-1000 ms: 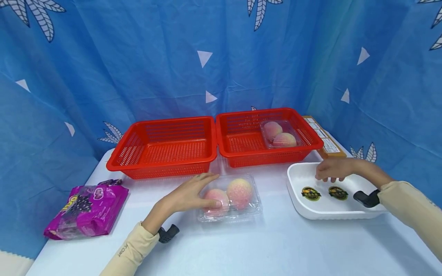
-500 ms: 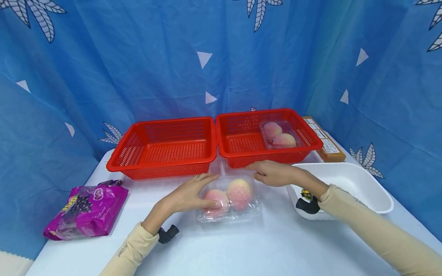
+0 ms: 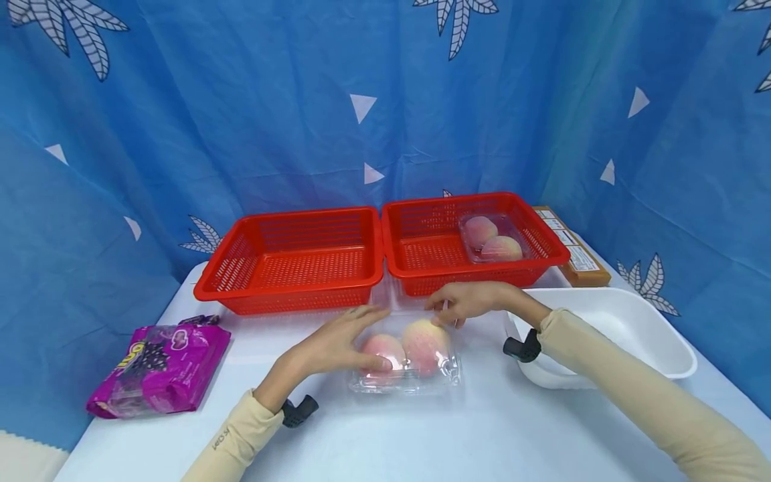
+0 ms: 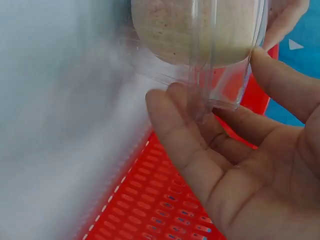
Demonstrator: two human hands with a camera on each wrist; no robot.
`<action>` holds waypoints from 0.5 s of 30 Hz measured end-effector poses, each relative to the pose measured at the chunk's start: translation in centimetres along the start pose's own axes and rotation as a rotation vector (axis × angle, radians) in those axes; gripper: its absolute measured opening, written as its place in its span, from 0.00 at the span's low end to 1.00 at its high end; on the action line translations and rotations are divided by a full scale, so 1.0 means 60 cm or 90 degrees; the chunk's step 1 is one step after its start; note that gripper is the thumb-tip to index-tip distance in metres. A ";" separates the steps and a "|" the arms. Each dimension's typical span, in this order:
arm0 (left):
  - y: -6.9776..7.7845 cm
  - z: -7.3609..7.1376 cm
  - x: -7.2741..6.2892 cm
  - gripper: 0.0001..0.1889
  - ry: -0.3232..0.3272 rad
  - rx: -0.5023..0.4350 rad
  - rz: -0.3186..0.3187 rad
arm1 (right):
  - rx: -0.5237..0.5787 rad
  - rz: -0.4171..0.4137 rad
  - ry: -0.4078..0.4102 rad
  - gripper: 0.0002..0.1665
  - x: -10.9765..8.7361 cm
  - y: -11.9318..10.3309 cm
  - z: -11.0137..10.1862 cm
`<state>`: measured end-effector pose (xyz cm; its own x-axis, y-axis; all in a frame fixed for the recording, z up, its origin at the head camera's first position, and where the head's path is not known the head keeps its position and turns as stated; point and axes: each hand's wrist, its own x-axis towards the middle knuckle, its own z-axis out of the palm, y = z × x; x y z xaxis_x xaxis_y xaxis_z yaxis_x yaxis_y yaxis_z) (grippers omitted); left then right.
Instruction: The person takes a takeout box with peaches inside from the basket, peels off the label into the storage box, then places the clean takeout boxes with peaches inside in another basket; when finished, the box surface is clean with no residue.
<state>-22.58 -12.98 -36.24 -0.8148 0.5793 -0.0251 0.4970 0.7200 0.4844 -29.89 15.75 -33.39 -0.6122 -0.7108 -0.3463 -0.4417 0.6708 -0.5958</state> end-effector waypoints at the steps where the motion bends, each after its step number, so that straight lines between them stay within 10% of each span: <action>1: 0.001 0.000 0.000 0.49 -0.002 0.001 0.001 | 0.013 0.004 0.000 0.29 -0.002 0.002 0.002; 6: 0.009 -0.012 -0.003 0.46 0.026 0.044 0.023 | 0.080 0.010 0.009 0.20 -0.025 0.009 0.016; 15: 0.007 -0.070 0.042 0.33 0.218 0.065 0.074 | 0.214 -0.034 0.036 0.24 -0.092 0.017 0.044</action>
<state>-25.67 -12.82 -32.43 -0.7956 0.5105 0.3263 0.6047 0.7016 0.3769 -25.23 19.81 -34.01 -0.6333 -0.7243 -0.2726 -0.2393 0.5183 -0.8211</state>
